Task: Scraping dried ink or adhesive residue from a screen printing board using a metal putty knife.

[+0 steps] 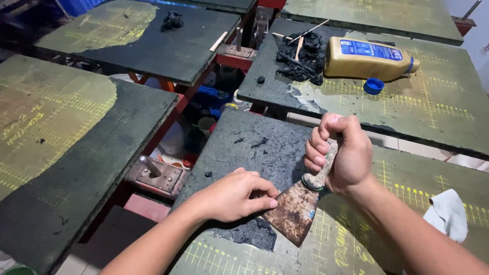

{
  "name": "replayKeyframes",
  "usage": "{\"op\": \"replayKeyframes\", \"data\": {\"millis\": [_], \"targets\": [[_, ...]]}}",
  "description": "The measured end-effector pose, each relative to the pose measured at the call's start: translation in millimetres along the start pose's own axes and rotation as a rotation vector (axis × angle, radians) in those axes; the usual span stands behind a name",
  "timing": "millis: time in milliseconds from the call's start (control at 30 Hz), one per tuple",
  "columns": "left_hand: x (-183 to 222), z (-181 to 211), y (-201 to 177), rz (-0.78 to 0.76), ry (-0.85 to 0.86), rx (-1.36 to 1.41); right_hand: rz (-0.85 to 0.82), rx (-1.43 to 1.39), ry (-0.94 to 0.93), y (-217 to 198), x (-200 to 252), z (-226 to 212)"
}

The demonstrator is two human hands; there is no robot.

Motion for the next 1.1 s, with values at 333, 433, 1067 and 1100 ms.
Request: {"op": "replayKeyframes", "data": {"millis": [333,433,1067,1100], "targets": [[3.8,-7.3,8.9,-0.091,-0.027,-0.054,-0.112,-0.014,-0.073,19.3,11.2,-9.1],[6.5,-0.8,11.5,-0.126,-0.017,-0.028,-0.125,-0.078,-0.061,15.3,7.6,-7.4],[9.3,-12.7,-9.3,-0.038,-0.110,-0.009,-0.135,-0.078,0.109,22.9,-29.3,26.5],[10.0,-14.1,-7.5,-0.054,-0.122,-0.007,-0.151,-0.088,0.102,26.0,-25.8,24.0]]}}
Point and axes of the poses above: each hand's wrist, its own x-axis away from the middle knuckle, its own y-axis out of the palm, z = x × y, the point moved 10 cm from there along -x, towards the middle knuckle, and after that the axes turned 10 degrees about x, right-handed, at the moved point
